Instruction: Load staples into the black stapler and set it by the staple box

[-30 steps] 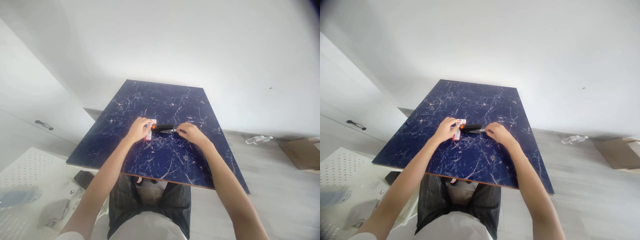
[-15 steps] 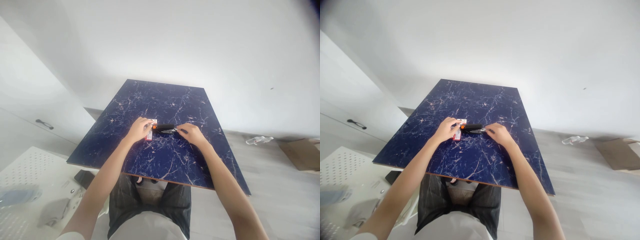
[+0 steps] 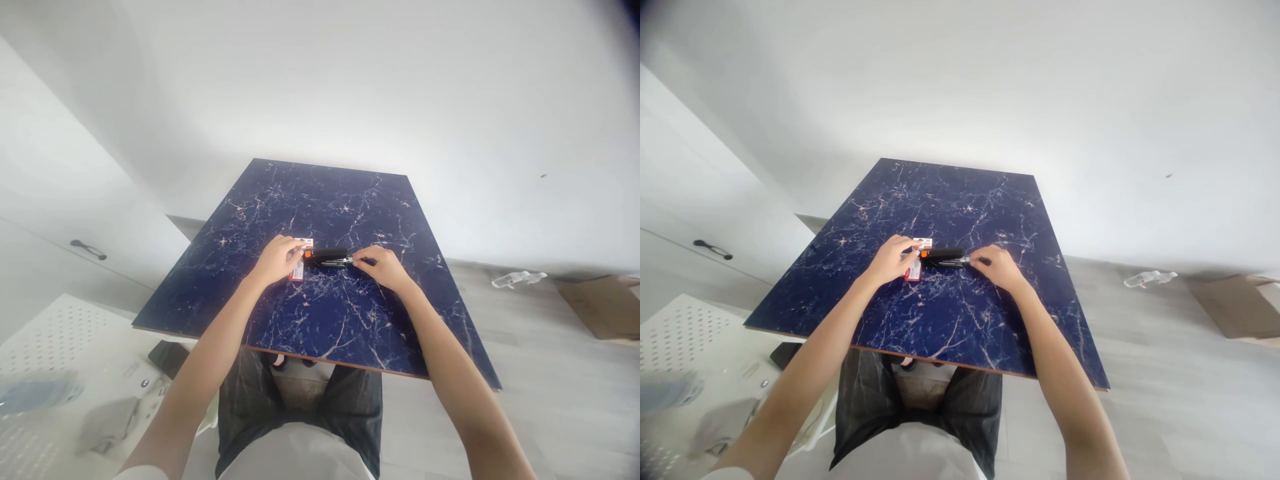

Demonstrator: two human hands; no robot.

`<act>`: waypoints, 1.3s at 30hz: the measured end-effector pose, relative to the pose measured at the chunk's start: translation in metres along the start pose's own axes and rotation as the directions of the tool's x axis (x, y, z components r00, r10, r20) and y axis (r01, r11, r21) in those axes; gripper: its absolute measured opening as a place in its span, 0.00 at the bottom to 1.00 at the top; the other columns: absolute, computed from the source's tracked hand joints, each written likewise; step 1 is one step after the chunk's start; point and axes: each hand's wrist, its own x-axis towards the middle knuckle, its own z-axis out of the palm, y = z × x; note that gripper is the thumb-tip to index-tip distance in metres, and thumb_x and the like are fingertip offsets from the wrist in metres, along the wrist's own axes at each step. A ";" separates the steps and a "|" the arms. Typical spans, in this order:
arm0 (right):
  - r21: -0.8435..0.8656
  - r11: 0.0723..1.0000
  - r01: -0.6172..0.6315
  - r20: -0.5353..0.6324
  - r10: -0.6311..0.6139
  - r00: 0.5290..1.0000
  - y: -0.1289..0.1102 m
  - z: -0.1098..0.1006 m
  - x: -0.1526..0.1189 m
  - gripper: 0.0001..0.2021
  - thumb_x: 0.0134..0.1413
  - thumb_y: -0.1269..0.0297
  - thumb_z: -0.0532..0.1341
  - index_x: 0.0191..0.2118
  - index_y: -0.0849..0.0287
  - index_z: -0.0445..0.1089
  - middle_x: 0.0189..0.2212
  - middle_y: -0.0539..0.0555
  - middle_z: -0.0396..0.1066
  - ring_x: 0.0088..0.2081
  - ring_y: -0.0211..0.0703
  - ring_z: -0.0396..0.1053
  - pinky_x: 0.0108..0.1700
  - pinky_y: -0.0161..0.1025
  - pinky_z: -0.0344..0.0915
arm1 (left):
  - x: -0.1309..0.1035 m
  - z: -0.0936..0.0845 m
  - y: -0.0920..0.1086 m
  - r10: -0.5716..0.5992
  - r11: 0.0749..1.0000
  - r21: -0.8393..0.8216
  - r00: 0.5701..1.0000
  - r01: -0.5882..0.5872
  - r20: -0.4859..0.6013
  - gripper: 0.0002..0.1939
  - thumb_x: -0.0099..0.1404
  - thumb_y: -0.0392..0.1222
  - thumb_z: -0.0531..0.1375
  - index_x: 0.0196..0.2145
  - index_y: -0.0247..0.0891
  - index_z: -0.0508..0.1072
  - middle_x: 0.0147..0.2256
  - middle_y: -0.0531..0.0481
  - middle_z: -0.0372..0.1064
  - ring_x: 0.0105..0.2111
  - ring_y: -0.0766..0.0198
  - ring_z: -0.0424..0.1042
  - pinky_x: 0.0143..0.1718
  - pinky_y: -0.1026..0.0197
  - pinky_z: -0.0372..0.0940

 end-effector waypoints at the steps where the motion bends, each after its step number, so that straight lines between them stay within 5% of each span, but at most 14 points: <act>1: 0.003 1.000 -0.013 0.001 0.013 1.000 0.000 0.000 0.000 0.06 0.62 0.61 0.65 0.41 0.50 0.80 0.42 0.51 0.82 0.46 0.51 0.78 0.54 0.50 0.72 | 0.000 0.000 0.000 0.002 1.000 0.000 1.000 -0.002 -0.001 0.14 0.74 0.42 0.56 0.52 0.42 0.77 0.45 0.47 0.77 0.45 0.53 0.70 0.49 0.50 0.66; 16: 0.131 0.969 -0.207 -0.010 0.210 0.978 0.003 0.006 -0.002 0.07 0.57 0.57 0.68 0.40 0.49 0.81 0.42 0.50 0.82 0.43 0.48 0.80 0.52 0.48 0.76 | 0.000 -0.001 0.001 -0.003 1.000 0.007 1.000 0.002 0.018 0.13 0.74 0.41 0.56 0.51 0.43 0.78 0.44 0.46 0.77 0.46 0.53 0.70 0.50 0.49 0.66; 33: 0.120 0.976 -0.179 0.033 0.176 0.984 0.000 0.002 -0.001 0.07 0.58 0.57 0.68 0.40 0.49 0.81 0.46 0.50 0.82 0.44 0.49 0.80 0.52 0.48 0.76 | -0.001 -0.004 0.003 -0.002 1.000 -0.002 0.999 0.003 0.039 0.15 0.73 0.41 0.56 0.53 0.45 0.78 0.46 0.47 0.77 0.47 0.52 0.71 0.52 0.48 0.67; 39: -0.014 0.939 -0.343 -0.098 0.340 0.935 0.001 -0.016 -0.004 0.06 0.58 0.58 0.65 0.37 0.51 0.79 0.35 0.50 0.82 0.37 0.50 0.80 0.45 0.48 0.74 | -0.001 -0.006 0.008 0.038 0.998 -0.062 0.994 -0.031 0.104 0.23 0.66 0.44 0.66 0.59 0.48 0.74 0.52 0.47 0.75 0.52 0.50 0.69 0.54 0.47 0.67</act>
